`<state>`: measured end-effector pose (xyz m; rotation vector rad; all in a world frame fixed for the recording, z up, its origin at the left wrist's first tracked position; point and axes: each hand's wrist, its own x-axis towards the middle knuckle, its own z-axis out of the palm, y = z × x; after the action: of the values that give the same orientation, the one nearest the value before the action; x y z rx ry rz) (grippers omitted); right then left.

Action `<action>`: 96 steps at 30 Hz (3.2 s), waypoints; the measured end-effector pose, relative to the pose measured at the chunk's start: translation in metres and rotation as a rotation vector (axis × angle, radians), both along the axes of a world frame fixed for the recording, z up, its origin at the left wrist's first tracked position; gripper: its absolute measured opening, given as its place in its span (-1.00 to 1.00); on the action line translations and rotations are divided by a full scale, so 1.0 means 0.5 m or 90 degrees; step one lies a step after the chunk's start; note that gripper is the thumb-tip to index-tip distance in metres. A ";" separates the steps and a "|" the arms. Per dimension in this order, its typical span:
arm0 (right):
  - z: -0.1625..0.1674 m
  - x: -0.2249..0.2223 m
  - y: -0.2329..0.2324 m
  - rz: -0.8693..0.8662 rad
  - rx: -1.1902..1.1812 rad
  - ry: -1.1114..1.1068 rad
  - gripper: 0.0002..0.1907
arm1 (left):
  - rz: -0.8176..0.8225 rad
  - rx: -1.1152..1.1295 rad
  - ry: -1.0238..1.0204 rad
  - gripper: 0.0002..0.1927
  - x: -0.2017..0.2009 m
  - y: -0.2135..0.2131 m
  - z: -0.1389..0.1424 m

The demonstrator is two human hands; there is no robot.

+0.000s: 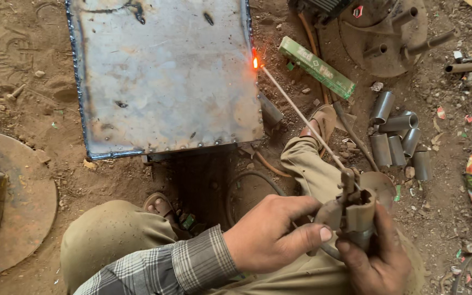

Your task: The person sits on the ground and arc-welds the edge of a metal box using an electrode holder and welding rods, striking an arc that produces sparks and bright flashes. They hold the box steady with one hand while guiding the electrode along the seam, pausing between weld passes.

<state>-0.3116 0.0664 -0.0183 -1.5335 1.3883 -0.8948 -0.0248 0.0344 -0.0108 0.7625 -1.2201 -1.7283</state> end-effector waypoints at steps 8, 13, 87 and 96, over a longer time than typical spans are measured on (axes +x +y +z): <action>-0.004 0.005 -0.007 -0.005 -0.012 0.022 -0.11 | 0.013 -0.012 -0.012 -0.67 0.001 -0.002 -0.002; 0.001 0.017 -0.012 0.009 -0.018 -0.020 -0.13 | 0.019 -0.008 -0.019 -0.68 0.001 -0.005 -0.001; 0.028 0.009 0.003 -0.080 0.123 0.029 -0.13 | -0.028 0.040 0.009 -0.69 0.001 0.004 0.010; 0.022 0.010 0.002 -0.022 0.015 0.079 -0.13 | -0.020 -0.006 -0.024 -0.64 -0.001 0.003 -0.005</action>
<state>-0.3066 0.0672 -0.0075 -1.5733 1.5117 -0.8125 -0.0255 0.0360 -0.0131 0.7770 -1.2711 -1.7395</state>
